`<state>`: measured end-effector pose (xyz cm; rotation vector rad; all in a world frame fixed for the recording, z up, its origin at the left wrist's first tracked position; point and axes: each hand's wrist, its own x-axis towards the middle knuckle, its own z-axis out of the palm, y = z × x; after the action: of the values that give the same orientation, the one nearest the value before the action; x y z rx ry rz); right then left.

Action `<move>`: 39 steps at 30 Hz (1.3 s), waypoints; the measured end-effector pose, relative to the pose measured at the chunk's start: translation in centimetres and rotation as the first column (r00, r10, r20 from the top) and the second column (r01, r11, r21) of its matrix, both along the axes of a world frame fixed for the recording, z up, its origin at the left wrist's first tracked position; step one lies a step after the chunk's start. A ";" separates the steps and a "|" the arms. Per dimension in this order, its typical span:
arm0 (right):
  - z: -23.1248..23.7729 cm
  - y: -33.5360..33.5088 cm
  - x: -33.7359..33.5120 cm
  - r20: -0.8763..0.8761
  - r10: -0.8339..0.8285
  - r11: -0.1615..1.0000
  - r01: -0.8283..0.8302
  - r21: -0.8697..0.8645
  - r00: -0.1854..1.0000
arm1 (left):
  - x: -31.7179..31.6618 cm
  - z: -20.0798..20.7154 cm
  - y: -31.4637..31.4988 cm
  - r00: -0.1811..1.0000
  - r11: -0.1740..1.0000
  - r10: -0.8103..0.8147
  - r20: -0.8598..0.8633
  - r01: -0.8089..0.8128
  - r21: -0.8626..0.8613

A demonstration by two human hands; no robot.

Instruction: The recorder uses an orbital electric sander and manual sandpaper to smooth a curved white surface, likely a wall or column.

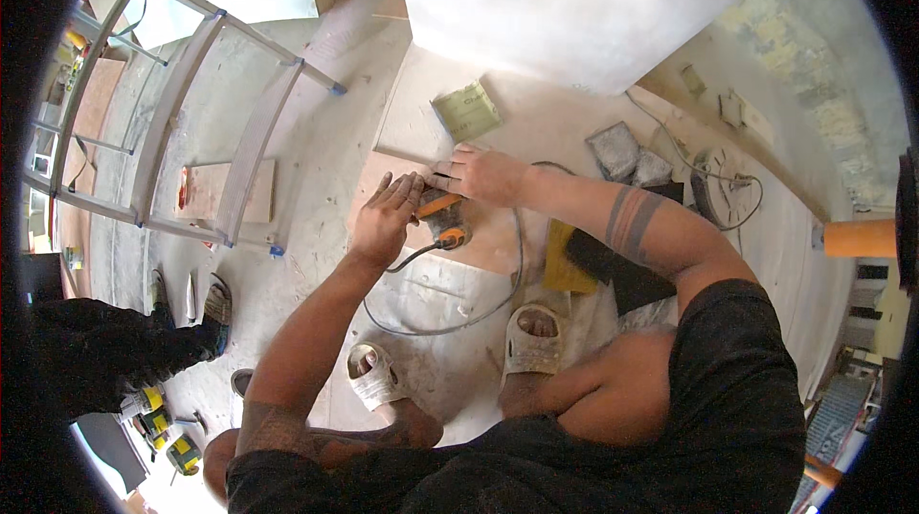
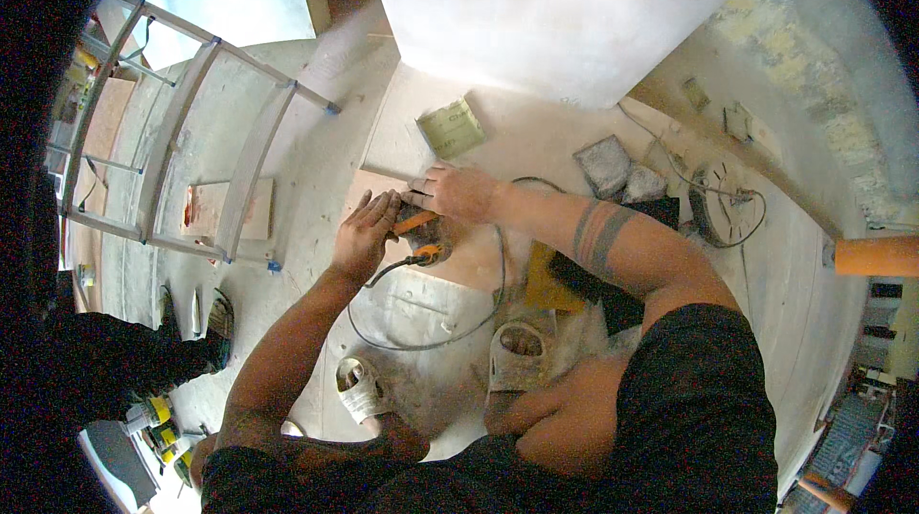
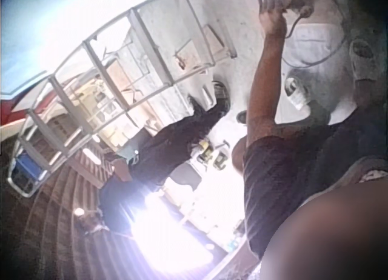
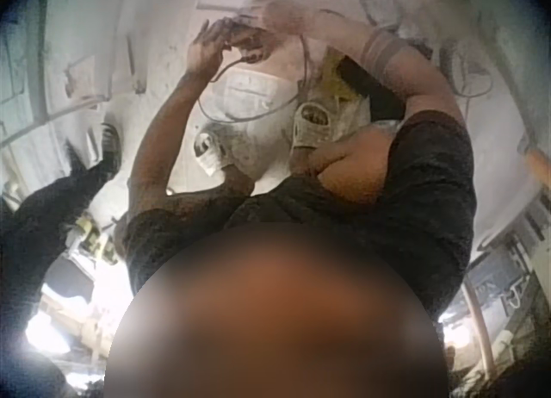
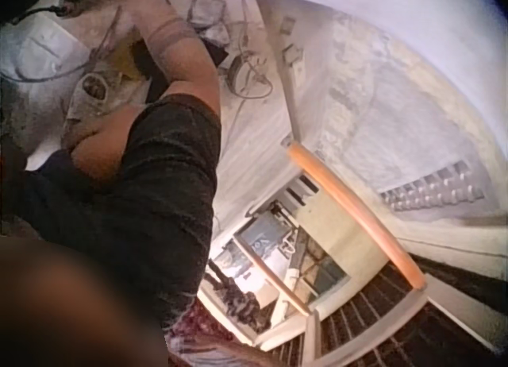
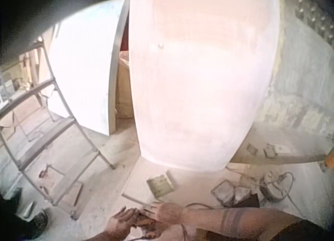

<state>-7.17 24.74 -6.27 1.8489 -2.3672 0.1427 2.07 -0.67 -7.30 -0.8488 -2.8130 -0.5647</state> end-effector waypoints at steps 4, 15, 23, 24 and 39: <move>-0.7 0.4 -0.3 -0.026 0.026 0.998 -0.027 -0.063 0.999 | -0.3 -0.3 0.3 0.998 1.000 -0.006 -0.058 0.006 0.008; -1.7 0.3 -0.4 -0.078 0.028 0.995 -0.035 -0.097 0.997 | -0.3 -1.4 -0.3 0.987 0.998 0.012 -0.163 -0.002 0.061; 2.1 1.8 -2.2 0.292 -0.101 0.862 0.230 -0.451 0.951 | -1.0 1.4 -1.3 0.613 0.407 0.714 0.338 -0.756 0.512; 2.1 2.0 -2.1 0.555 -0.352 0.804 0.547 -0.232 0.754 | -0.7 2.1 -1.4 0.613 0.407 0.716 0.333 -0.755 0.514; -1.3 0.1 8.3 0.578 -0.157 0.721 0.307 0.621 -0.801 | 5.1 7.1 11.8 0.866 0.881 0.405 0.293 -0.284 -0.379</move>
<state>1.12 24.79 -7.61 -0.8223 -3.0289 3.2001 7.22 11.15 -0.16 -0.2611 -3.3546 -0.2176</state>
